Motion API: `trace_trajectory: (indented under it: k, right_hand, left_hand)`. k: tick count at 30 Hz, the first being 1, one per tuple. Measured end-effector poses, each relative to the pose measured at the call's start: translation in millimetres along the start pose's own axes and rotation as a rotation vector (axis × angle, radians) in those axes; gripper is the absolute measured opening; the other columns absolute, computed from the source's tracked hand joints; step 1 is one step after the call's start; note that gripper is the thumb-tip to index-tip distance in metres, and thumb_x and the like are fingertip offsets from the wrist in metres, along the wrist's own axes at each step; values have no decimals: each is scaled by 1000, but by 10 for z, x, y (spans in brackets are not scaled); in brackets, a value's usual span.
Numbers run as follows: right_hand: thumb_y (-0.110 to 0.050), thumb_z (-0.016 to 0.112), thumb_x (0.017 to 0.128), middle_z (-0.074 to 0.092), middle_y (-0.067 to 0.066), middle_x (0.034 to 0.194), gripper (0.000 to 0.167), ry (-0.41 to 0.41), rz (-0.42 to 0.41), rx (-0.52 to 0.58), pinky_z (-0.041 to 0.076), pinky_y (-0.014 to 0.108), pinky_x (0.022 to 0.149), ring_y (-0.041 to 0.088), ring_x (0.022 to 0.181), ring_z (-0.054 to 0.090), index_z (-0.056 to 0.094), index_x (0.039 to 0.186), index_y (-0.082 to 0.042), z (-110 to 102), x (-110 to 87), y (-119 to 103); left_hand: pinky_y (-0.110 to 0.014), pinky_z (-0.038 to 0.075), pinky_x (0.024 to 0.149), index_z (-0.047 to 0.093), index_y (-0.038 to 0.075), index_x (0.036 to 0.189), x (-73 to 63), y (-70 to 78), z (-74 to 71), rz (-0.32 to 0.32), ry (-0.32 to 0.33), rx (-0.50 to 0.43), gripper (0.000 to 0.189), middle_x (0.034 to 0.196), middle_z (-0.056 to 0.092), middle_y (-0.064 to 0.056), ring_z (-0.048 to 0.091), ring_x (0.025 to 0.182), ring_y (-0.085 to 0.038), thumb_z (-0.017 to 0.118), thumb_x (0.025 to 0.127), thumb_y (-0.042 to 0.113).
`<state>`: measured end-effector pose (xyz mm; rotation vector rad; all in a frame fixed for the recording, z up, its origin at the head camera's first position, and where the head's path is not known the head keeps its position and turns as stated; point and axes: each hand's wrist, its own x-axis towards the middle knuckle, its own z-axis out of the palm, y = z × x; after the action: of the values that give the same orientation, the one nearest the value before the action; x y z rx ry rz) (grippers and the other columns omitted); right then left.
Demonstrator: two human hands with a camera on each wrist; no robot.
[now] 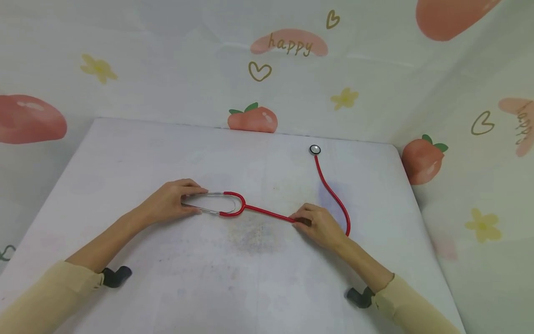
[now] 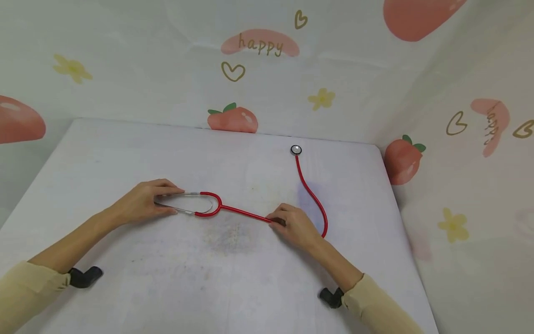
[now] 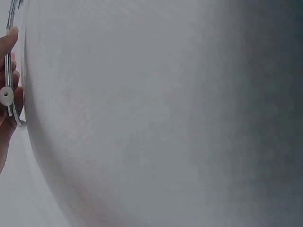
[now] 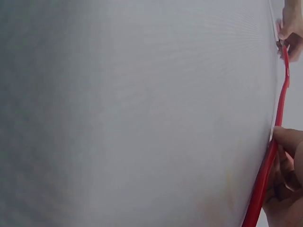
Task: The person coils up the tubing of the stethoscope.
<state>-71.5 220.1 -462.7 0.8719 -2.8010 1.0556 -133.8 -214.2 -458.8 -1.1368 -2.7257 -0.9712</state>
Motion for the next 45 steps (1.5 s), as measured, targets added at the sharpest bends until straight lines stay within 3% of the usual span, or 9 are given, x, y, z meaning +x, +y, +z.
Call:
trace_trajectory:
  k: [7,12,17,22,25,33,41,45]
  right_hand:
    - [-6,79,84,65,-9,93,20,3,54,-24,54,23,71,4,80,61,76,102,-14,-61,16,-28]
    - [-4,79,83,66,-7,92,24,25,74,16,53,22,65,6,75,60,76,105,-13,-122,42,-13]
    - [0,79,82,69,2,95,34,53,58,71,53,22,64,9,75,58,75,115,-9,-183,58,0]
    - [3,74,86,73,7,90,38,61,103,160,50,23,50,7,57,56,73,122,-11,-251,76,-28]
    - [1,75,86,75,3,90,39,75,126,133,45,23,44,6,50,52,73,122,-13,-261,89,-42]
    - [-2,81,80,74,-2,83,35,107,49,28,38,20,45,5,54,45,76,115,-7,-184,164,-97]
    - [-5,82,80,76,0,92,34,59,5,24,41,19,50,5,61,51,77,114,-10,-152,250,-178]
    - [-4,81,81,76,-2,88,35,20,-45,19,43,19,52,5,62,52,76,115,-9,-154,264,-201]
  left_hand:
    - [-17,50,64,75,10,115,13,0,-21,6,48,-14,51,103,67,3,60,77,-7,92,67,11]
    - [-11,42,60,75,7,112,45,18,-71,42,142,-30,51,95,69,0,59,72,-8,92,64,6]
    - [-11,44,61,75,5,110,94,51,-130,85,231,-35,52,92,70,-3,59,68,-8,93,61,2]
    - [-13,48,60,75,6,110,169,103,-191,117,290,-20,55,95,72,-4,62,68,-10,93,59,2]
    - [-14,50,61,75,7,112,233,151,-215,131,306,-17,56,97,72,-2,64,69,-13,94,59,2]
    - [-13,50,59,76,7,111,436,297,-260,152,381,7,54,96,72,0,64,68,-14,94,60,4]
    - [-17,50,55,76,5,110,616,365,-235,150,415,39,51,94,71,-3,63,60,-13,94,62,7]
    - [-16,47,55,76,5,110,660,388,-210,124,415,65,49,94,71,-3,61,59,-11,93,64,10]
